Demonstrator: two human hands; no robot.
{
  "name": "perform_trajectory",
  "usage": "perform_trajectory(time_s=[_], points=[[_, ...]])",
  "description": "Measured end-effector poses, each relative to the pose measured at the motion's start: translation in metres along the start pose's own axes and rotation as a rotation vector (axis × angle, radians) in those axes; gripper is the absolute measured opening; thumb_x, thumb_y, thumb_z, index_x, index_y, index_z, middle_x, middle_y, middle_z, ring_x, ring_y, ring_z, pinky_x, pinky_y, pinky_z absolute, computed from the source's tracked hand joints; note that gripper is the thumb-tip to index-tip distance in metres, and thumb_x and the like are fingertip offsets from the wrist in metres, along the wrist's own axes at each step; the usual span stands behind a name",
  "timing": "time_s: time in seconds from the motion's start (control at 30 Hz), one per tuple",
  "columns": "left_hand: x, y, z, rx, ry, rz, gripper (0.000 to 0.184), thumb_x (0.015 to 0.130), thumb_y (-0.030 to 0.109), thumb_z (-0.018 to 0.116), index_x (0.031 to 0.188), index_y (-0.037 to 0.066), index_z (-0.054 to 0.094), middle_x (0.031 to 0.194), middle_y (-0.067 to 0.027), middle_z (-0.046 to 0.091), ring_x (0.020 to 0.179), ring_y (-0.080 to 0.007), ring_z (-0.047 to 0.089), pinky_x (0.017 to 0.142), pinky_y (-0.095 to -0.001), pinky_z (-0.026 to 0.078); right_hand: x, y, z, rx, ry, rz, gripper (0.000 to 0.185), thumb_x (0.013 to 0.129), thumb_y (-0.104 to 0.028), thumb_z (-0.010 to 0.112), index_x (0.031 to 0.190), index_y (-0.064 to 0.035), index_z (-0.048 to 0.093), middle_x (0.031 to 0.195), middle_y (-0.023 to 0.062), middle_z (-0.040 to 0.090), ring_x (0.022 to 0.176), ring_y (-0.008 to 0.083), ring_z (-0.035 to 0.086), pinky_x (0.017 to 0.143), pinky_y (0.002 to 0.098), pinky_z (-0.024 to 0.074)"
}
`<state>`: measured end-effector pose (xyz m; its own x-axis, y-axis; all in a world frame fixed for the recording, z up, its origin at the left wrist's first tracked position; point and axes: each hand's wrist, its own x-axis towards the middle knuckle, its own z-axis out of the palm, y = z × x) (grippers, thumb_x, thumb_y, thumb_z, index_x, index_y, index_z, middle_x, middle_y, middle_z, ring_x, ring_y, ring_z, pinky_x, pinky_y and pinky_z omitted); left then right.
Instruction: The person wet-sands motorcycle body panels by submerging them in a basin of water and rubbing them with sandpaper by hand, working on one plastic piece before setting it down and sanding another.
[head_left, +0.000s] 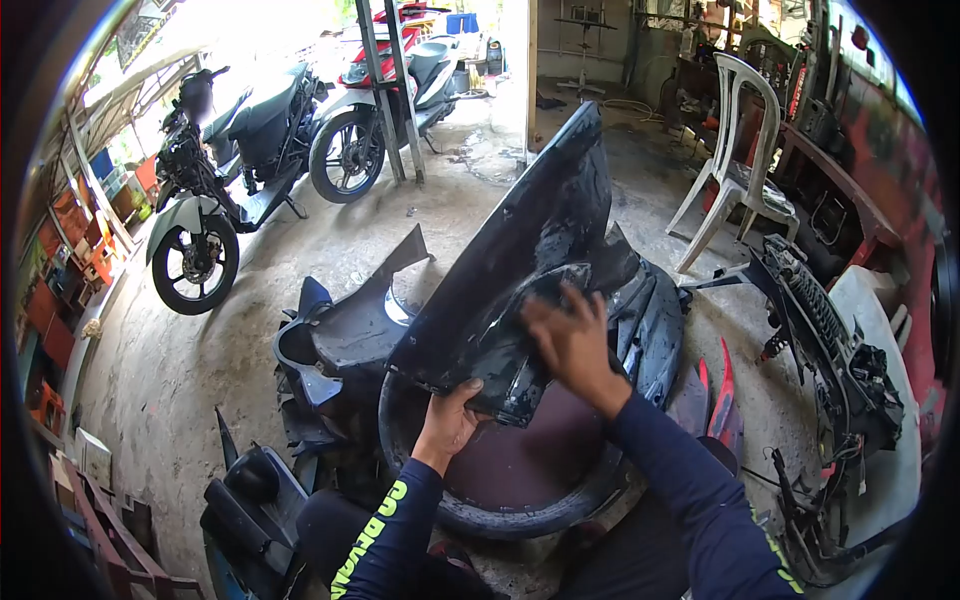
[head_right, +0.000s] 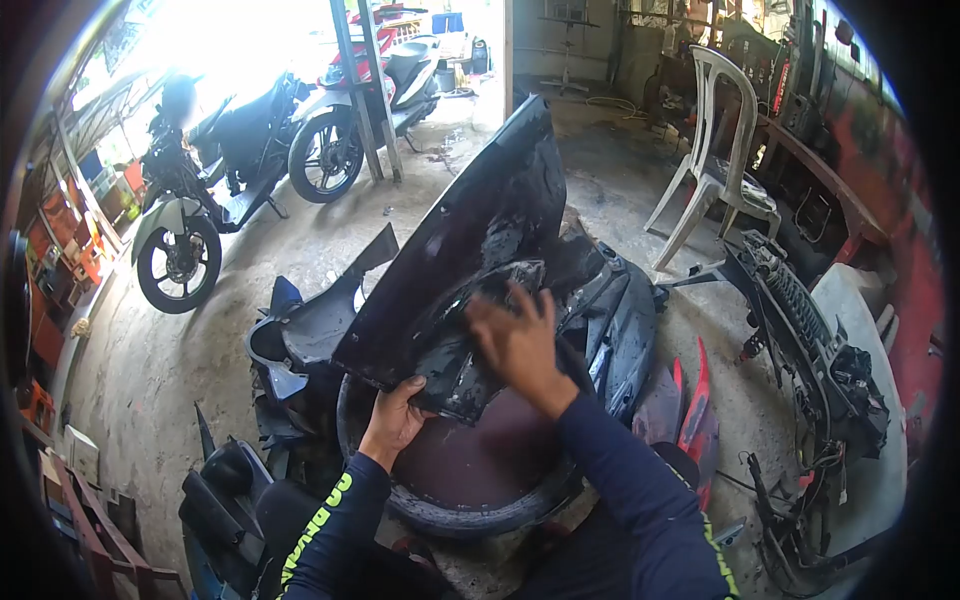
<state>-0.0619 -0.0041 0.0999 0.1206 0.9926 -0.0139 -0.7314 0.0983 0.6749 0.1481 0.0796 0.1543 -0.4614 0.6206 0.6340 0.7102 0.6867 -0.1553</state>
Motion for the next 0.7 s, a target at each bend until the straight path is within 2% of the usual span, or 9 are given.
perform_trajectory(time_s=[0.1,0.13,0.2,0.23,0.27,0.33,0.47,0.6,0.7], points=[[-0.003,-0.004,0.009,-0.002,0.019,0.013,0.041,0.090,0.005,0.058,0.129,-0.001,0.049,0.116,-0.0153,0.065,0.100,-0.0295,0.069,0.076,-0.0466,0.063,0.021,0.026,0.002,-0.119,0.203,0.350,0.025,0.094,-0.027,0.058,0.112,-0.0166,0.072,0.125,-0.0020,0.066,0.129,0.0323,0.047,0.108,0.0620,0.0259],[-0.004,-0.006,0.011,0.003,0.017,0.010,0.041,0.090,0.005,0.058,0.129,-0.001,0.049,0.116,-0.0153,0.065,0.100,-0.0295,0.069,0.076,-0.0466,0.063,0.019,0.015,0.003,-0.117,0.207,0.355,0.025,0.094,-0.027,0.058,0.112,-0.0166,0.072,0.125,-0.0020,0.066,0.129,0.0323,0.047,0.108,0.0620,0.0259],[-0.009,-0.010,0.014,0.035,0.052,0.013,0.044,0.089,0.005,0.059,0.132,0.001,0.047,0.120,-0.0156,0.062,0.102,-0.0297,0.068,0.077,-0.0473,0.063,0.012,-0.007,0.006,-0.121,0.131,0.130,0.025,0.096,-0.025,0.054,0.110,-0.0149,0.073,0.122,0.0009,0.067,0.128,0.0307,0.048,0.108,0.0606,0.0267],[-0.009,-0.012,0.014,0.033,0.030,0.017,0.045,0.089,0.005,0.060,0.132,0.002,0.047,0.124,-0.0157,0.060,0.104,-0.0308,0.067,0.079,-0.0490,0.063,0.014,-0.009,0.001,-0.147,0.188,0.086,0.025,0.095,-0.025,0.056,0.107,-0.0117,0.073,0.117,0.0027,0.068,0.123,0.0301,0.050,0.107,0.0596,0.0287],[-0.011,-0.014,0.015,0.032,0.031,0.011,0.045,0.089,0.005,0.060,0.132,0.002,0.047,0.124,-0.0157,0.060,0.104,-0.0308,0.067,0.079,-0.0490,0.063,0.018,-0.005,-0.005,-0.147,0.184,0.091,0.025,0.095,-0.025,0.056,0.107,-0.0117,0.073,0.117,0.0027,0.068,0.123,0.0301,0.050,0.107,0.0596,0.0287],[-0.012,-0.018,0.022,0.053,0.040,0.019,0.045,0.090,0.005,0.060,0.132,0.002,0.047,0.124,-0.0153,0.060,0.106,-0.0312,0.066,0.080,-0.0508,0.062,0.034,0.013,-0.017,-0.185,0.234,0.314,0.023,0.091,-0.025,0.061,0.104,-0.0096,0.073,0.113,0.0018,0.068,0.117,0.0286,0.053,0.106,0.0579,0.0308],[-0.013,-0.022,0.030,0.069,0.041,0.040,0.043,0.091,0.006,0.060,0.132,0.003,0.047,0.124,-0.0149,0.060,0.106,-0.0309,0.066,0.081,-0.0514,0.061,0.024,0.000,-0.007,-0.154,0.234,0.109,0.020,0.092,-0.022,0.059,0.099,-0.0098,0.073,0.111,0.0035,0.067,0.112,0.0283,0.054,0.103,0.0569,0.0330],[-0.015,-0.019,0.033,0.106,0.051,0.028,0.042,0.091,0.007,0.059,0.131,0.003,0.048,0.123,-0.0152,0.060,0.105,-0.0304,0.066,0.081,-0.0509,0.061,0.038,0.034,-0.009,-0.087,0.286,0.256,0.016,0.090,-0.018,0.061,0.095,-0.0105,0.073,0.101,0.0041,0.068,0.106,0.0269,0.057,0.102,0.0534,0.0337],[-0.013,-0.016,0.035,0.110,0.029,0.021,0.041,0.092,0.007,0.059,0.131,0.003,0.048,0.123,-0.0152,0.061,0.105,-0.0302,0.067,0.081,-0.0506,0.061,0.033,0.036,-0.011,-0.135,0.241,0.131,0.016,0.090,-0.019,0.059,0.093,-0.0112,0.072,0.099,0.0047,0.068,0.103,0.0266,0.057,0.102,0.0508,0.0340]])
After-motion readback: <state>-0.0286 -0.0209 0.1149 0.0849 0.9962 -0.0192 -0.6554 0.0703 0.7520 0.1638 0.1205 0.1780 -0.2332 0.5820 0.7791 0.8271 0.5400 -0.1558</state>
